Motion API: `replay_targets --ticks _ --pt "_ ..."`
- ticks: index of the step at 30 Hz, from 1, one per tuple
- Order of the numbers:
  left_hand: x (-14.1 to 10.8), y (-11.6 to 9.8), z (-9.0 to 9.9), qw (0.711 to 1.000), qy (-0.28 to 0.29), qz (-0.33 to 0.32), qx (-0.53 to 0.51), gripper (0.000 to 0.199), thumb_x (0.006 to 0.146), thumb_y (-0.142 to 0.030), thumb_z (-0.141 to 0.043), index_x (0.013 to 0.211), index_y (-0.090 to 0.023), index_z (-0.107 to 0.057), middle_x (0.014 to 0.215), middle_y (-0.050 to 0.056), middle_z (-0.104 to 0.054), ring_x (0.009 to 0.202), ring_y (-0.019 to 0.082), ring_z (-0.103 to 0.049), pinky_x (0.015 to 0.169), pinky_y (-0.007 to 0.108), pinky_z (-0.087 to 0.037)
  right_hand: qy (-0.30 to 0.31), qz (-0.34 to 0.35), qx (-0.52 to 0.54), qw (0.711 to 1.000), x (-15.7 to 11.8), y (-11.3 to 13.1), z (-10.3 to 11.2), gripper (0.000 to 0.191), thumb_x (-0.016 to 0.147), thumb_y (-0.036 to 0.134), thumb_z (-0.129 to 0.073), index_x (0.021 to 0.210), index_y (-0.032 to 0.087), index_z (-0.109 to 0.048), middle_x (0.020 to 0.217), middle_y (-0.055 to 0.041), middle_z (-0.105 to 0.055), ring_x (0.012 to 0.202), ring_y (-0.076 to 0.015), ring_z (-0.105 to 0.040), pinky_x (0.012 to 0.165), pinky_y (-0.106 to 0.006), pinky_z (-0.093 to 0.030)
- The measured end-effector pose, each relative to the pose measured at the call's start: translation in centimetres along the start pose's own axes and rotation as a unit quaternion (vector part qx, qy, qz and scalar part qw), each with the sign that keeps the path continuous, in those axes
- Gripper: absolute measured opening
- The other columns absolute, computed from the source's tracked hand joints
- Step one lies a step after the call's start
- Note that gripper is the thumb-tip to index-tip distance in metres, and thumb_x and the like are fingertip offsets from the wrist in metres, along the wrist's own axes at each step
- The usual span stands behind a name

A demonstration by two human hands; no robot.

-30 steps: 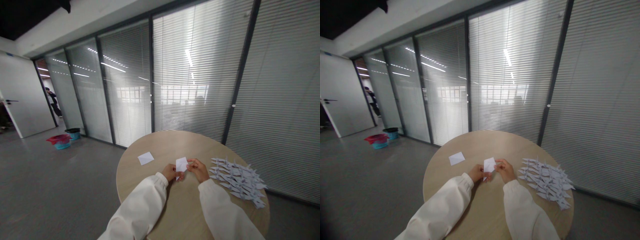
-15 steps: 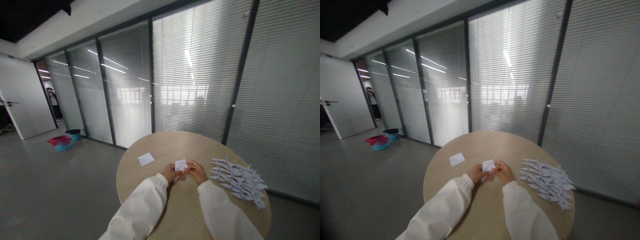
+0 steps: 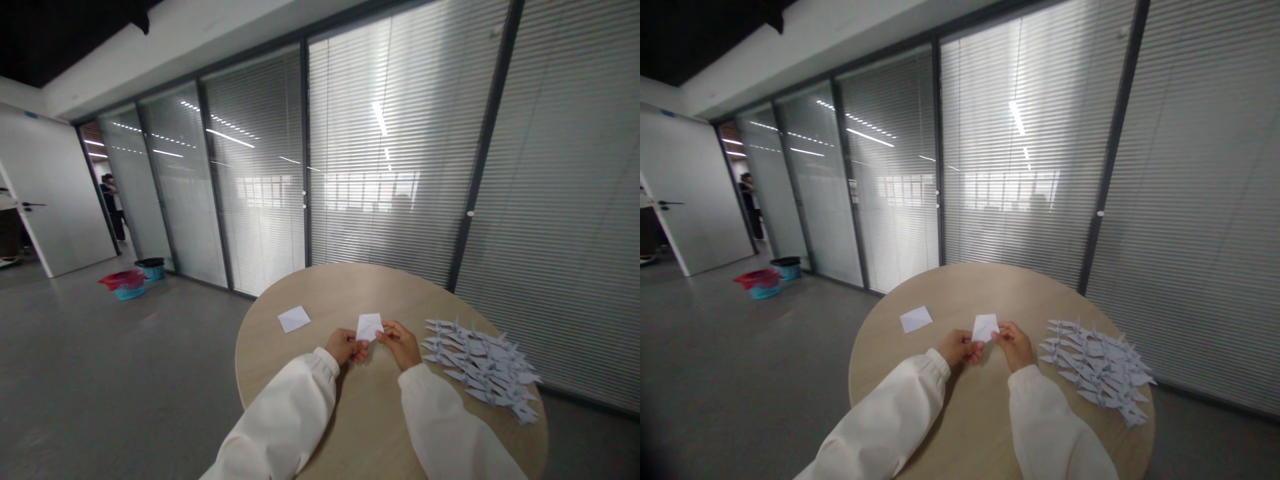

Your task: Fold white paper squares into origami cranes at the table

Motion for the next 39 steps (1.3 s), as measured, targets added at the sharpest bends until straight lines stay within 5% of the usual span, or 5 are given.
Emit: replay_targets --ticks 22,33,39 --pt "0.0 0.7 -0.4 0.998 0.028 0.012 -0.046 0.044 0.048 -0.048 -0.068 0.063 -0.008 -0.056 0.056 0.005 -0.061 0.048 0.013 -0.056 0.052 0.027 -0.044 -0.040 -0.012 0.017 0.999 0.6 -0.8 1.3 0.045 0.052 0.046 -0.068 0.084 0.016 -0.057 0.058 -0.0011 -0.063 0.058 -0.0186 -0.058 0.057 -0.028 -0.043" --pt "0.5 -1.9 2.0 0.989 -0.078 -0.122 -0.026 0.061 0.050 -0.023 -0.071 0.105 -0.013 -0.047 0.054 -0.006 -0.049 0.046 0.005 -0.044 0.047 0.017 -0.034 0.014 0.003 0.017 1.000 0.6 -1.3 -0.3 0.027 0.064 0.039 -0.060 0.077 0.022 -0.043 0.063 0.0015 -0.061 0.061 -0.0165 -0.058 0.061 -0.028 -0.044" --pt "-0.1 -2.9 2.1 0.982 -0.086 -0.161 0.042 0.053 0.060 -0.019 -0.063 0.111 -0.014 -0.046 0.055 -0.006 -0.046 0.049 0.005 -0.042 0.050 0.017 -0.033 0.047 0.044 -0.040 0.997 0.4 -0.4 -0.9 0.032 0.070 0.036 -0.052 0.098 0.021 -0.053 0.091 -0.0053 -0.061 0.081 -0.0190 -0.056 0.067 -0.028 -0.044"
Point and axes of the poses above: each hand's wrist, its own x-axis towards the middle knuckle, its own z-axis out of the back of the hand, y = z × x, the point moved 10 cm from there along x, towards the middle knuckle
